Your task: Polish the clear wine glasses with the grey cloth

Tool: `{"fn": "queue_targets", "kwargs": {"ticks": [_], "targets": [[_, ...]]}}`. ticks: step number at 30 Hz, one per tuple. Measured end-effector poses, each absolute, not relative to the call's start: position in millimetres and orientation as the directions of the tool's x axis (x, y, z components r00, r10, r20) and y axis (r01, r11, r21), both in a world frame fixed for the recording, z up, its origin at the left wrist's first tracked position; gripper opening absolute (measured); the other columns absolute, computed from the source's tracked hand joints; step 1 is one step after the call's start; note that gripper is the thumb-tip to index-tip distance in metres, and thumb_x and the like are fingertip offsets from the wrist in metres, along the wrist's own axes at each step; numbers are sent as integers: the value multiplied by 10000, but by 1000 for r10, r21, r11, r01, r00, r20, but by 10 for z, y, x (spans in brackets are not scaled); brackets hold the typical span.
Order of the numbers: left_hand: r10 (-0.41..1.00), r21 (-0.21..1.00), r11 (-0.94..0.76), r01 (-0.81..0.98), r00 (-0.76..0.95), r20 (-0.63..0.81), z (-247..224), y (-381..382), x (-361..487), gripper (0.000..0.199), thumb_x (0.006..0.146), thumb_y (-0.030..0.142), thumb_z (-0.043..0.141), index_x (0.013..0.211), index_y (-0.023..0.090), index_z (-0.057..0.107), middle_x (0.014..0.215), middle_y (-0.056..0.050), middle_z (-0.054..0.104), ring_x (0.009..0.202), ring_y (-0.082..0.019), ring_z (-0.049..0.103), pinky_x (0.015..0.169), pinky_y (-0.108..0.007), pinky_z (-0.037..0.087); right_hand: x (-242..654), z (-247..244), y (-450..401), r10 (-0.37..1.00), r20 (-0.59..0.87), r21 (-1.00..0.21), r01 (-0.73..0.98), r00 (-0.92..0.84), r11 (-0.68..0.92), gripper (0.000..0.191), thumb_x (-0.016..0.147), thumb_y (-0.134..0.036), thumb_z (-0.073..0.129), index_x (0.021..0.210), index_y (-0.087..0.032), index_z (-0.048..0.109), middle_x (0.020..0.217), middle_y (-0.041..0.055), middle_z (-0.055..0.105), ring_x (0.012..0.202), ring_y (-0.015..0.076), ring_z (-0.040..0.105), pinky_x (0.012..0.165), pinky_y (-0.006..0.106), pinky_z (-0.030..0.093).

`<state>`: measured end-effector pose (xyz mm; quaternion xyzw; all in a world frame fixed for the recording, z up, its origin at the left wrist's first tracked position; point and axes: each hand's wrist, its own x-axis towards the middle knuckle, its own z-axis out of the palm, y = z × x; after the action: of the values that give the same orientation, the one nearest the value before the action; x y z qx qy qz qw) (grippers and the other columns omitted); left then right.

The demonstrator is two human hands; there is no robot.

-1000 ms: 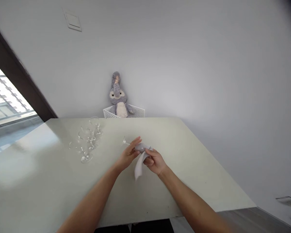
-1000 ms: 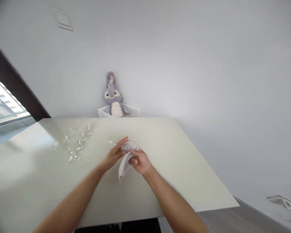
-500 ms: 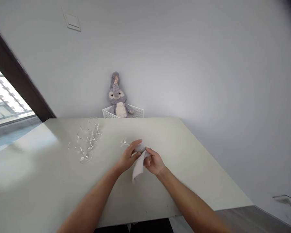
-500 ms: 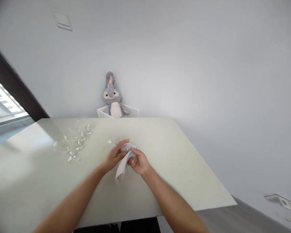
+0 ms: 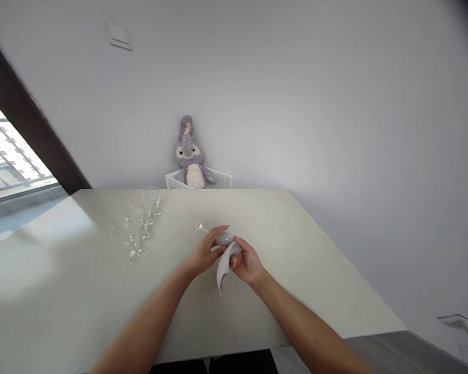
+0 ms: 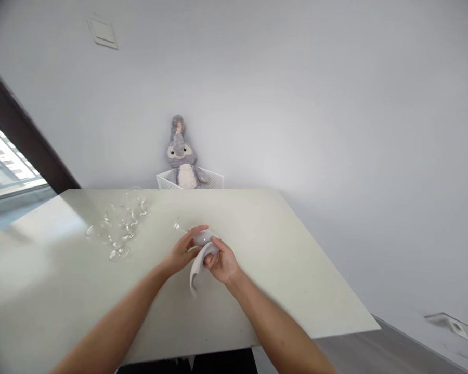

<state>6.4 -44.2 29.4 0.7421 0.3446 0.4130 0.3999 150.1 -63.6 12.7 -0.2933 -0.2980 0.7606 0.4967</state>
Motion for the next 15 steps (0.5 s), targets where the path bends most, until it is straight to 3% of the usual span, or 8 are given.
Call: {"fn": "queue_targets", "kwargs": {"ticks": [2, 5, 7, 9, 11, 13, 15], "targets": [[864, 885, -416, 207, 393, 314, 257, -428, 81, 455, 769, 366, 498, 1198, 219, 457, 1065, -74, 543, 887, -169, 528, 742, -284, 445, 1487, 114, -649, 930, -108, -828, -485, -352, -280, 389, 733, -516, 513, 695, -134, 575, 467, 9, 565, 383, 113, 508, 401, 224, 399], [915, 866, -347, 360, 332, 229, 180, -394, 77, 480, 800, 423, 438, 1230, 210, 436, 733, -10, 584, 637, -129, 520, 603, -247, 425, 1460, 102, -678, 970, 28, -991, -131, -241, -4, 352, 721, -498, 544, 782, -156, 597, 563, 18, 597, 499, 152, 570, 496, 266, 439], [934, 829, -324, 457, 292, 204, 147, -382, 65, 480, 834, 447, 361, 1252, 216, 417, 594, 21, 549, 561, -124, 505, 572, -239, 403, 1488, 103, -667, 970, 184, -960, 181, -160, 212, 286, 732, -460, 546, 771, -183, 609, 638, 24, 616, 634, 173, 593, 607, 285, 447], [934, 736, -357, 575, 242, 263, 152, -380, 45, 444, 852, 444, 323, 1213, 228, 467, 608, 2, 577, 605, -143, 539, 617, -259, 407, 1554, 110, -629, 943, 307, -859, 390, -126, 332, 240, 743, -430, 538, 752, -203, 616, 736, 33, 630, 754, 185, 584, 685, 293, 434], [880, 574, -455, 680, 243, 409, 194, -377, 13, 396, 847, 422, 362, 1145, 225, 534, 766, -57, 635, 786, -191, 572, 741, -311, 405, 1626, 127, -584, 948, 304, -852, 417, -99, 317, 228, 740, -418, 542, 725, -203, 615, 719, 26, 621, 713, 175, 587, 656, 284, 436], [774, 403, -576, 711, 316, 548, 250, -363, -27, 359, 833, 385, 416, 1120, 218, 553, 971, -105, 625, 1010, -239, 514, 890, -378, 337, 1680, 162, -553, 976, 191, -940, 268, -105, 213, 256, 734, -431, 544, 717, -185, 616, 646, 9, 596, 571, 149, 583, 567, 269, 441], [696, 291, -658, 695, 412, 588, 286, -339, -65, 346, 825, 355, 444, 1129, 222, 542, 1018, -111, 613, 1078, -249, 475, 967, -421, 255, 1719, 218, -547, 983, 64, -995, 62, -173, 76, 308, 719, -455, 552, 762, -159, 625, 621, 2, 582, 477, 135, 566, 496, 265, 437]]}}
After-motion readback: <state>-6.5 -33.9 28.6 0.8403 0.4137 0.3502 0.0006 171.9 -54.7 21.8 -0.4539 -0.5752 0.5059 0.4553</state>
